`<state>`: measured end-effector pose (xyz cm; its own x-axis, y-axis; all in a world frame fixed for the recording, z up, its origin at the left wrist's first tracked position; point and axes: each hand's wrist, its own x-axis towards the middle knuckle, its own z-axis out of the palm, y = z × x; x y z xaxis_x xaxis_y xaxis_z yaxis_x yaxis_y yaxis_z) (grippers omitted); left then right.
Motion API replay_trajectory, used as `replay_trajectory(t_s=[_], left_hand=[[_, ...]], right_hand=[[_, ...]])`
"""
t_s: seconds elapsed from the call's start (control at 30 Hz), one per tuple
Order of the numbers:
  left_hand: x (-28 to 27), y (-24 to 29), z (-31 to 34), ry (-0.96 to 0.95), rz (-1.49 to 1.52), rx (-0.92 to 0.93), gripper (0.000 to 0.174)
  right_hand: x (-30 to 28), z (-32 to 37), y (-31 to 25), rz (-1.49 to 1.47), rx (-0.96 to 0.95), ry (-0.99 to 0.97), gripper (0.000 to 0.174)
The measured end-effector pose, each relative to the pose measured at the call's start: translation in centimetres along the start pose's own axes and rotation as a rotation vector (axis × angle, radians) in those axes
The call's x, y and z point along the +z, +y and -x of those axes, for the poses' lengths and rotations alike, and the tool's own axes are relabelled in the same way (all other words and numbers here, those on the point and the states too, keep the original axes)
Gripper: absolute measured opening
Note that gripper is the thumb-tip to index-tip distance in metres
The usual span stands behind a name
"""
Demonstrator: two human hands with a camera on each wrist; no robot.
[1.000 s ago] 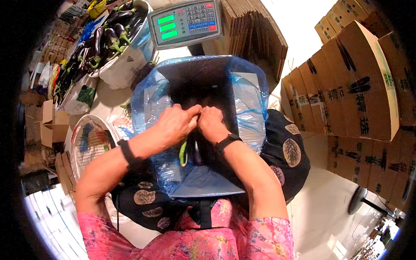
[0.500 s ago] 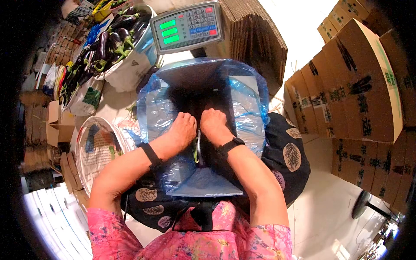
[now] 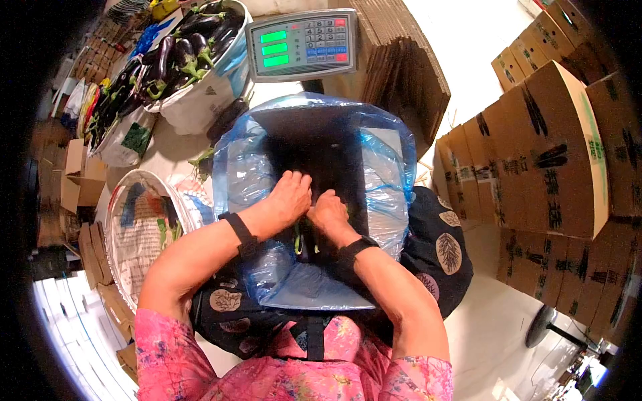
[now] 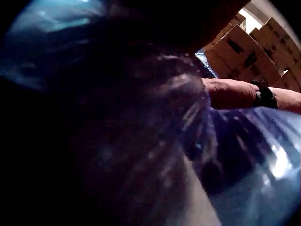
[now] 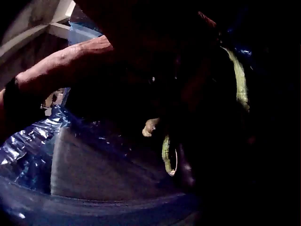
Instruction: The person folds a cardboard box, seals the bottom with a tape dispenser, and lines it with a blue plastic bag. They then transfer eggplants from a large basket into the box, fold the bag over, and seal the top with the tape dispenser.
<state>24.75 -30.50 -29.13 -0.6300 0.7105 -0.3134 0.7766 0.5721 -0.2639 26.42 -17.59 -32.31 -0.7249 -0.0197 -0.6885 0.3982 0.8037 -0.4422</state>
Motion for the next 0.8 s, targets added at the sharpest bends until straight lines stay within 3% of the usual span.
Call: replay_trajectory(t_s=[0.17,0.23,0.3,0.37,0.43,0.5,0.57,0.63,0.7,0.77,0.8], left_hand=[[1.6,-0.5,-0.3,0.154,0.196,-0.020,0.018],[-1.0,-2.6,0.0,-0.042,0.496,0.049,0.024],[-6.4,-7.0,3.9,0.055,0.955,0.239,0.037],[-9.5,-11.7,9.0,0.189,1.332,0.160,0.044],[-10.7,-16.1,16.2,0.321,1.527,-0.189,0.045],[-9.9,-18.4,24.5,0.485,1.493,-0.552,0.047],[-6.0,-18.8,32.7,0.482,1.460,-0.906,0.049],[1.4,-17.0,39.9,0.540,1.524,-1.126,0.044],[7.8,-12.7,46.4,0.352,1.528,-1.449,0.046],[13.2,-6.4,50.2,0.143,1.498,-1.600,0.046],[13.4,-3.7,50.2,0.078,1.604,-1.537,0.048]], right_hand=[[0.4,-1.1,0.3,0.109,-0.058,-0.038,0.057],[0.1,-1.5,1.2,0.202,-0.231,-0.045,0.053],[-0.5,-1.5,1.1,0.379,-0.151,-0.043,0.051],[-1.8,1.0,-1.2,0.524,-0.150,0.048,0.051],[-1.8,0.1,-0.5,0.624,-0.249,0.069,0.057],[-1.9,0.1,-0.8,0.674,-0.312,0.106,0.052],[-2.0,0.1,-0.7,0.669,-0.370,0.130,0.049],[-1.7,-0.8,0.6,0.625,-0.416,0.168,0.046],[-1.9,-1.2,1.4,0.587,-0.446,0.134,0.045],[-1.5,-2.6,3.7,0.646,-0.432,0.179,0.043],[-1.4,-3.1,4.4,0.673,-0.423,0.207,0.042]])
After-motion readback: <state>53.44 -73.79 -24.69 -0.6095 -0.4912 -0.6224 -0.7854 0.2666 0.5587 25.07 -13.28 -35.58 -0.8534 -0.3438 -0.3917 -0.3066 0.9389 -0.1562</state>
